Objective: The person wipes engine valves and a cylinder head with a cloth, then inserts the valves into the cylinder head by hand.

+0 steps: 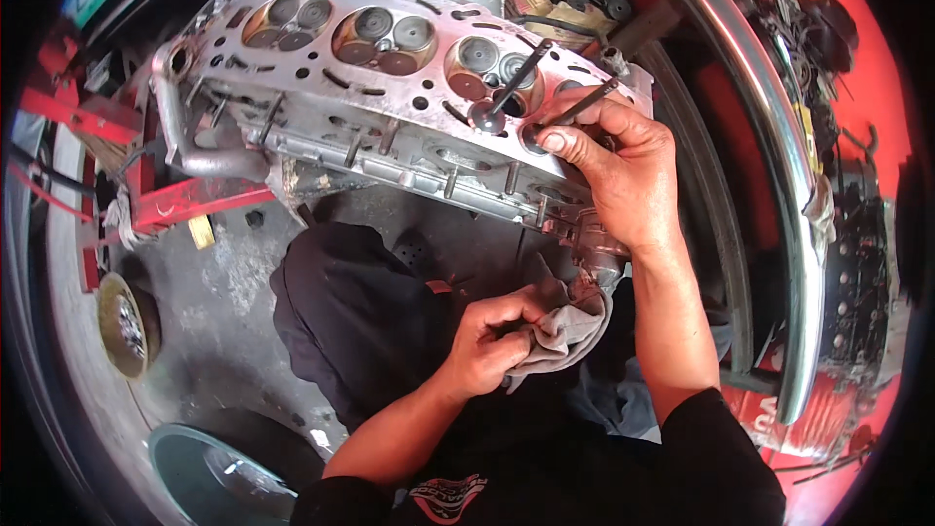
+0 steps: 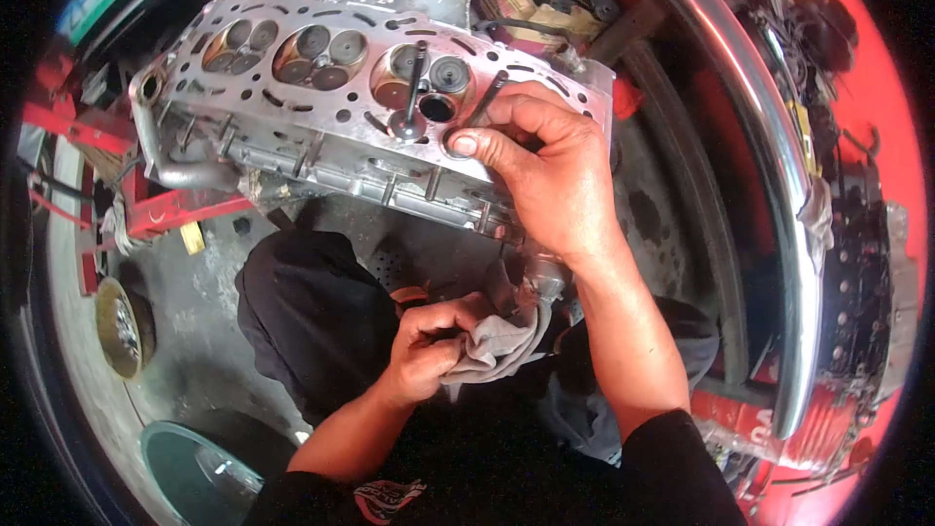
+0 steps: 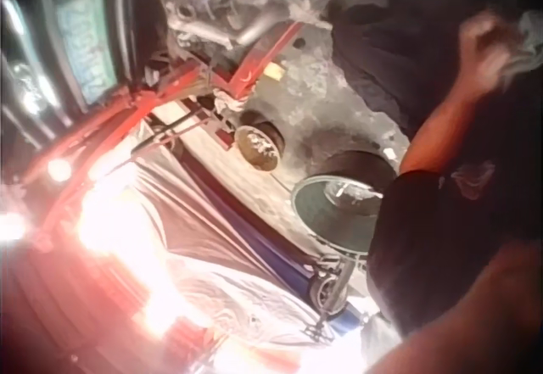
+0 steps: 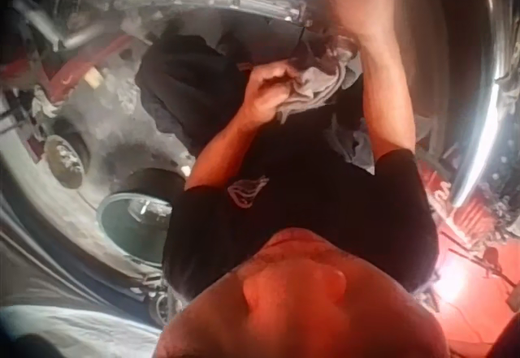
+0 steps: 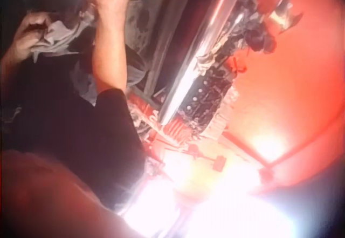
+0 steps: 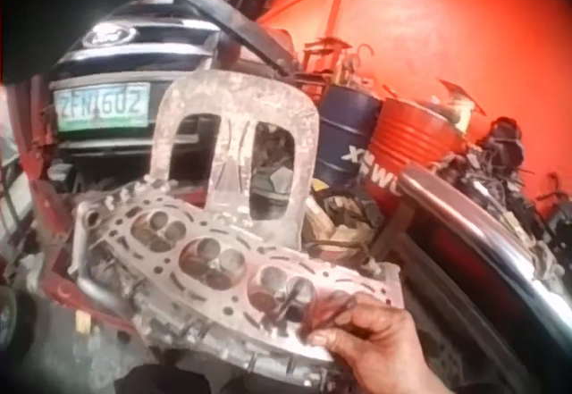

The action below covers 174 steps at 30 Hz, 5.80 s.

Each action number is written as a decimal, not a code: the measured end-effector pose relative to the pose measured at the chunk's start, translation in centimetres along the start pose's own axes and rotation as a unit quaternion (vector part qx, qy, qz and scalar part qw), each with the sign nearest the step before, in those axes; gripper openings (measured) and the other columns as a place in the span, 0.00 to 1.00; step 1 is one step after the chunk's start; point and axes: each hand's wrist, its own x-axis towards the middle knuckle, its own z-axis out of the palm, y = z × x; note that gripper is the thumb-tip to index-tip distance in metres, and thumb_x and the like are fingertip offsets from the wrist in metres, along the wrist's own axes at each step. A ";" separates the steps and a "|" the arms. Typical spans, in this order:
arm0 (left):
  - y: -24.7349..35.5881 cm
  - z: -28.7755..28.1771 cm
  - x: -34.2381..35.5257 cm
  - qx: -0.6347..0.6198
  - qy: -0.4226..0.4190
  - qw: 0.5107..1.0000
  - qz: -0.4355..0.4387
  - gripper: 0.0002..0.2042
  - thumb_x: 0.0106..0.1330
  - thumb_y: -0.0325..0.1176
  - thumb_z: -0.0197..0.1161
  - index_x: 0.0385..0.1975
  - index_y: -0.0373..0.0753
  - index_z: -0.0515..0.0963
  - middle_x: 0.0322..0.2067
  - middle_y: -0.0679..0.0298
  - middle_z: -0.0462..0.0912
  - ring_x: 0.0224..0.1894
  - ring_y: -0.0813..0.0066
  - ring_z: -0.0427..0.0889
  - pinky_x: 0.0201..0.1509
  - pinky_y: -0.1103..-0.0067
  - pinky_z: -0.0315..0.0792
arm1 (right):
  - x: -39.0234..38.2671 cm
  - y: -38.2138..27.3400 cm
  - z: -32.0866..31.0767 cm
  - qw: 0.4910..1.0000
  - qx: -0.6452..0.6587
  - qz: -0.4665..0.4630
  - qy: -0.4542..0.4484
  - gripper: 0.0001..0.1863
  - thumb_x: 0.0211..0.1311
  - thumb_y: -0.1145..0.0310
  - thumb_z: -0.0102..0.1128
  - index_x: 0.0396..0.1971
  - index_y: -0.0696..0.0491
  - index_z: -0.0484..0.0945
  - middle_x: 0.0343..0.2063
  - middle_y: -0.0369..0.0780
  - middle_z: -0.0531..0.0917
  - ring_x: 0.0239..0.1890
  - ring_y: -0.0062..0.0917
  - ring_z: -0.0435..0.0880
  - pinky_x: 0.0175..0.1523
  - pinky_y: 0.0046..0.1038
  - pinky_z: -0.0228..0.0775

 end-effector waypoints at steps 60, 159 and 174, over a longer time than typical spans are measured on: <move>-15.1 -0.1 3.3 0.424 0.027 0.894 -0.139 0.21 0.68 0.34 0.55 0.61 0.40 0.69 0.59 0.51 0.69 0.62 0.55 0.68 0.66 0.67 0.63 | -25.4 11.0 -1.8 0.738 0.559 0.347 0.147 0.36 0.75 0.44 0.22 0.66 0.59 0.60 0.64 0.42 0.65 0.65 0.32 0.65 0.71 0.34 0.49; 5.6 9.2 6.7 -0.001 0.149 0.970 0.193 0.11 0.69 0.28 0.58 0.48 0.32 0.77 0.44 0.63 0.82 0.44 0.80 0.78 0.52 0.82 0.71 | -9.7 -4.6 -1.3 0.916 0.279 -0.087 0.275 0.11 0.50 0.83 0.70 0.35 0.61 0.83 0.35 0.39 0.83 0.38 0.20 0.81 0.44 0.20 0.74; 6.1 9.5 6.3 0.042 0.157 0.967 0.196 0.11 0.69 0.27 0.57 0.49 0.32 0.77 0.44 0.62 0.82 0.46 0.79 0.78 0.53 0.80 0.70 | -9.5 -4.8 -1.5 0.918 0.277 -0.050 0.277 0.07 0.52 0.81 0.70 0.32 0.60 0.82 0.33 0.36 0.83 0.35 0.16 0.79 0.43 0.19 0.71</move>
